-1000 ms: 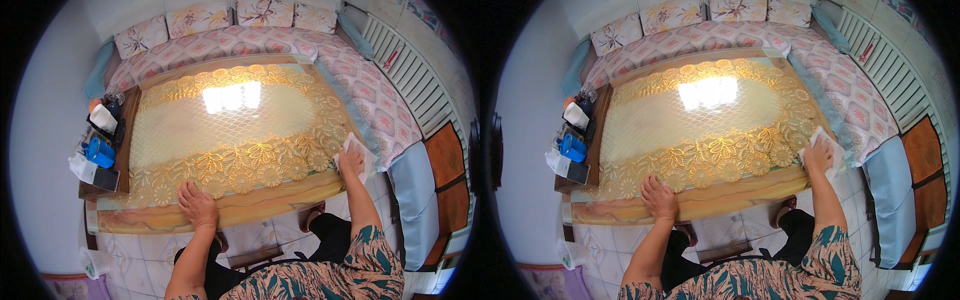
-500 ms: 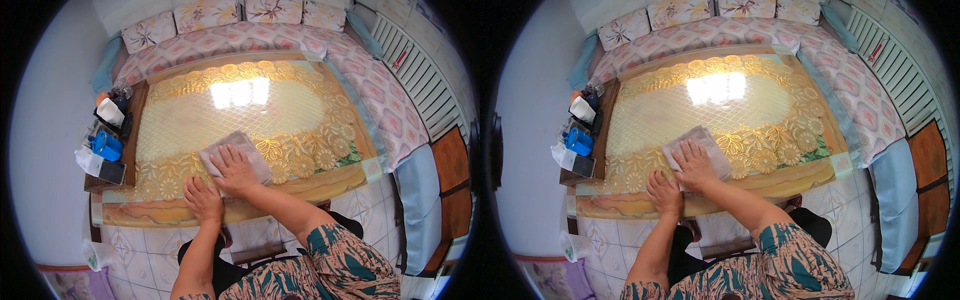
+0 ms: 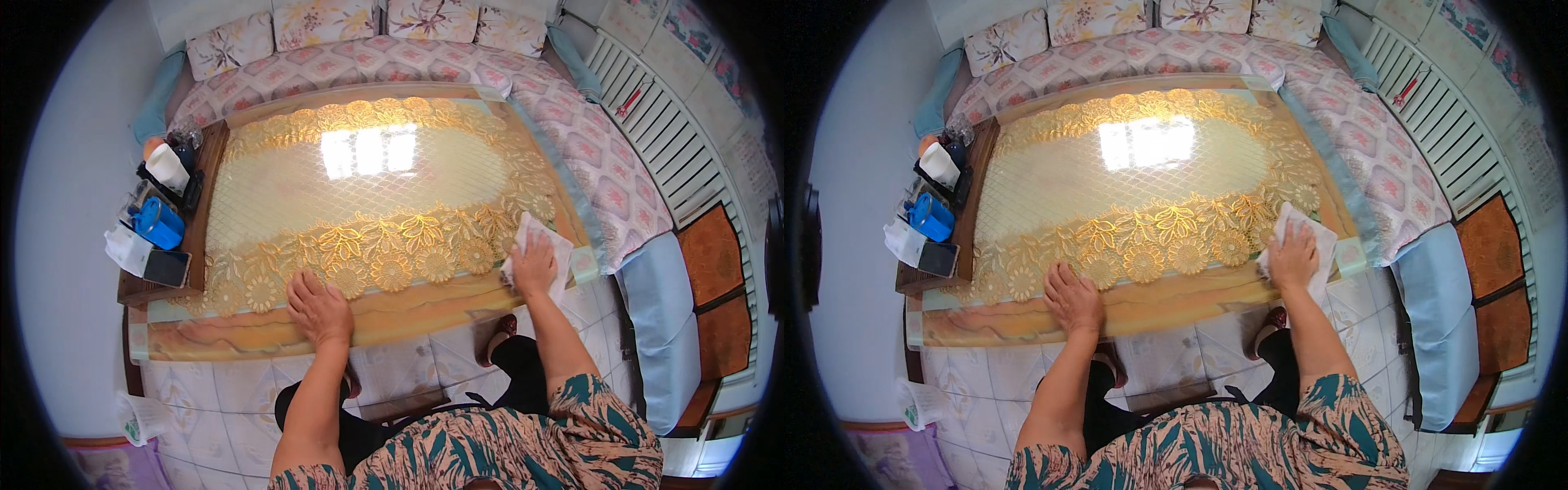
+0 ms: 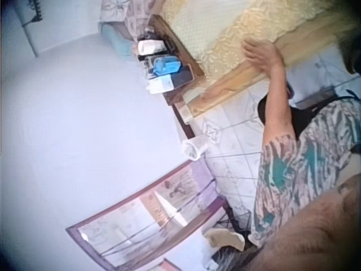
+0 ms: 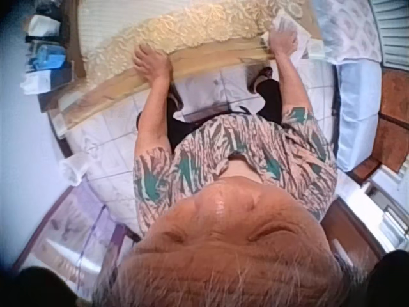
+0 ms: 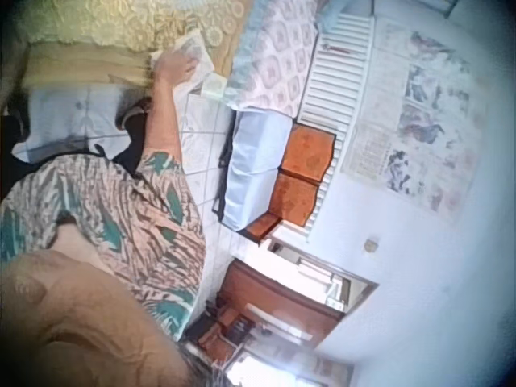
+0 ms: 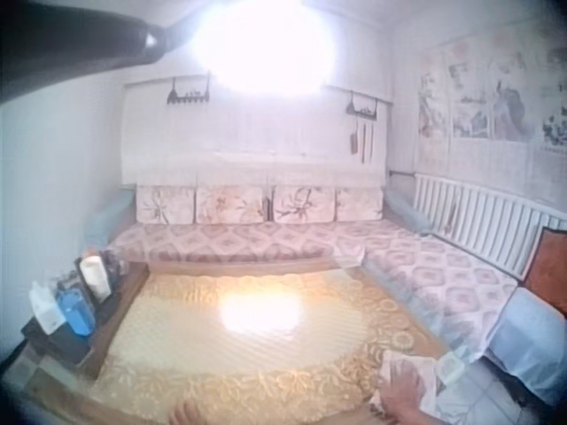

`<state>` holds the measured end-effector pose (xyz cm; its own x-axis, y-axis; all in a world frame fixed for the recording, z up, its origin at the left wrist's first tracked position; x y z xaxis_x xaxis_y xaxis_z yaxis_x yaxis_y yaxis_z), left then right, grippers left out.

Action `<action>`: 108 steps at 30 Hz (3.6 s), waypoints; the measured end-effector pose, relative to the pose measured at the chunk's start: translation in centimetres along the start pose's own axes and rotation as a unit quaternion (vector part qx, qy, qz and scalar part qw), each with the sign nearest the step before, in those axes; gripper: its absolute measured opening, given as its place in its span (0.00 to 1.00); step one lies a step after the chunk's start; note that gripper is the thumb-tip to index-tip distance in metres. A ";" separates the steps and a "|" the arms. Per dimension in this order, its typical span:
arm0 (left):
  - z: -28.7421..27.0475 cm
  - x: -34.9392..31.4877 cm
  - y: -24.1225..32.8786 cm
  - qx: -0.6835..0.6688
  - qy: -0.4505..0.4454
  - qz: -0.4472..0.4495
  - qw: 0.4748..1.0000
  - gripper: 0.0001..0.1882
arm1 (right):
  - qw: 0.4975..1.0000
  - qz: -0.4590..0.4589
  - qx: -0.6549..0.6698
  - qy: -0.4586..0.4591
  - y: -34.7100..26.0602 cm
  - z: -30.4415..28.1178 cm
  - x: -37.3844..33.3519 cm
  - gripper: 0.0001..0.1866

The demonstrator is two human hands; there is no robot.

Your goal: The person wipes the surface and edges of a glass-topped table using a cloth, then picks up the cloth and folds it.

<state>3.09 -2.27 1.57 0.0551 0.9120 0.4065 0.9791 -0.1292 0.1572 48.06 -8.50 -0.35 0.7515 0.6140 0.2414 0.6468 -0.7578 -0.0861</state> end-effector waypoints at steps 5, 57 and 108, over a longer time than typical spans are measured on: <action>0.1 0.0 -0.3 -0.003 0.013 -0.007 1.000 0.25 | 0.982 -0.178 0.059 -0.020 -11.7 -1.1 -9.5 0.35; 0.4 -2.1 11.2 -0.102 -0.179 0.304 0.930 0.41 | 0.977 -0.154 0.146 -0.014 -7.8 -2.1 -6.2 0.37; -5.0 -4.6 -27.4 0.077 -0.106 -0.095 0.987 0.35 | 0.986 -0.155 0.043 -0.034 -7.5 -0.6 -5.8 0.32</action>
<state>-25.01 -4.89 -0.07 -0.1086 0.9771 0.1831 0.9929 0.0976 0.0677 38.78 -6.52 -0.50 0.5211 0.8287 0.2042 0.8532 -0.5116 -0.1013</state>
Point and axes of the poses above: each hand's wrist, its own x-axis towards the middle knuckle, its own z-axis out of the palm, y = z × x, the point moved 8 cm from there along x, towards the middle knuckle, and after that the axes turned 14 degrees about z, right-handed, at the moved point
